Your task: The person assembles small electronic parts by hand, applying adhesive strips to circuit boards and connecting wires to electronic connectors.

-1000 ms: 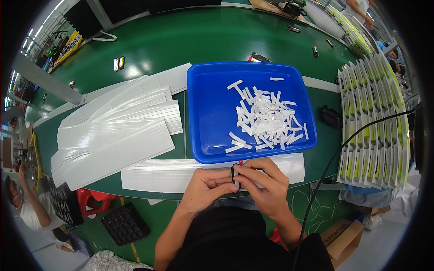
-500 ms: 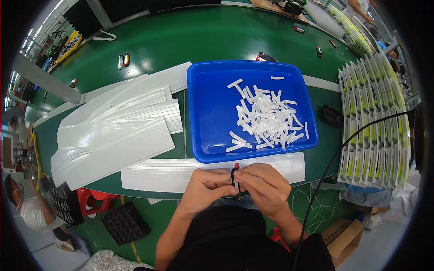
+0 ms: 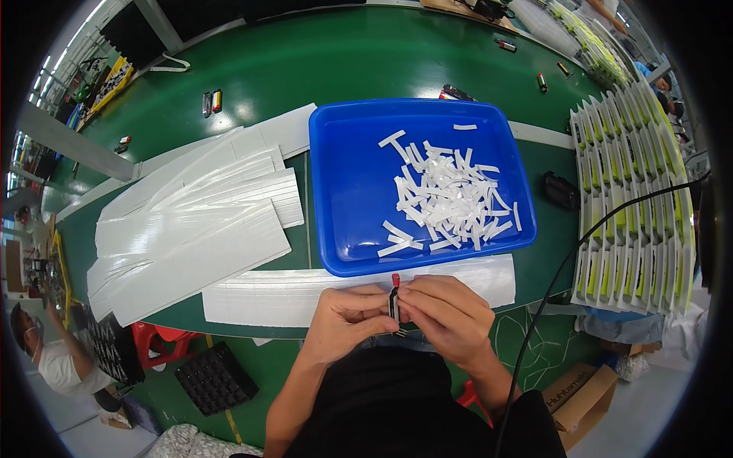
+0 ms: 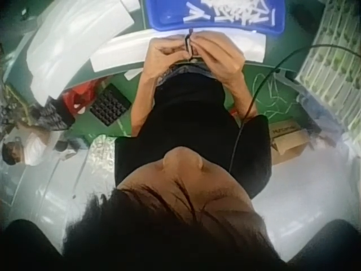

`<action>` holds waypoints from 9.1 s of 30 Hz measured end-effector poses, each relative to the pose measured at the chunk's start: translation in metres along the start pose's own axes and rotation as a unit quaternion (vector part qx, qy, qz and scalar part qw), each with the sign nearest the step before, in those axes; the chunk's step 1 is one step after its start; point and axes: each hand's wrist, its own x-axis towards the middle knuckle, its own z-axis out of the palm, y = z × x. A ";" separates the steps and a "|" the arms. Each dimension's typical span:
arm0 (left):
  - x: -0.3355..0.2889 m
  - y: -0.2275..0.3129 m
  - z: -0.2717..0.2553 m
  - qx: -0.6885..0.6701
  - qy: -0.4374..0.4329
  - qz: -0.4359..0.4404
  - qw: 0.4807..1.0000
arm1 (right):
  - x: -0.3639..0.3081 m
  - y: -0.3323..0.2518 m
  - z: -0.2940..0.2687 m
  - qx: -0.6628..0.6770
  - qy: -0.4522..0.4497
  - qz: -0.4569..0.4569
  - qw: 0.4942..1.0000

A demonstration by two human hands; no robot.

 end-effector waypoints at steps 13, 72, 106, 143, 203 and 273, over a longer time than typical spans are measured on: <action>-0.002 -0.004 -0.001 0.001 0.000 0.007 1.000 | -0.003 0.002 0.001 0.004 -0.008 -0.008 1.000; 0.000 0.000 0.000 0.026 -0.016 0.007 1.000 | 0.000 0.009 -0.004 0.092 -0.057 0.034 0.994; 0.000 0.003 -0.001 0.002 -0.020 -0.001 1.000 | 0.006 0.014 -0.004 0.129 -0.064 0.034 0.989; -0.001 0.003 -0.002 -0.021 -0.022 0.008 1.000 | 0.002 0.017 0.002 0.118 -0.034 -0.005 0.992; -0.003 -0.006 -0.006 -0.035 -0.003 0.028 0.999 | 0.000 0.009 0.006 0.048 -0.011 -0.046 0.998; -0.001 0.011 0.015 -0.030 0.059 0.151 0.986 | 0.009 -0.035 -0.021 0.040 -0.022 0.084 0.995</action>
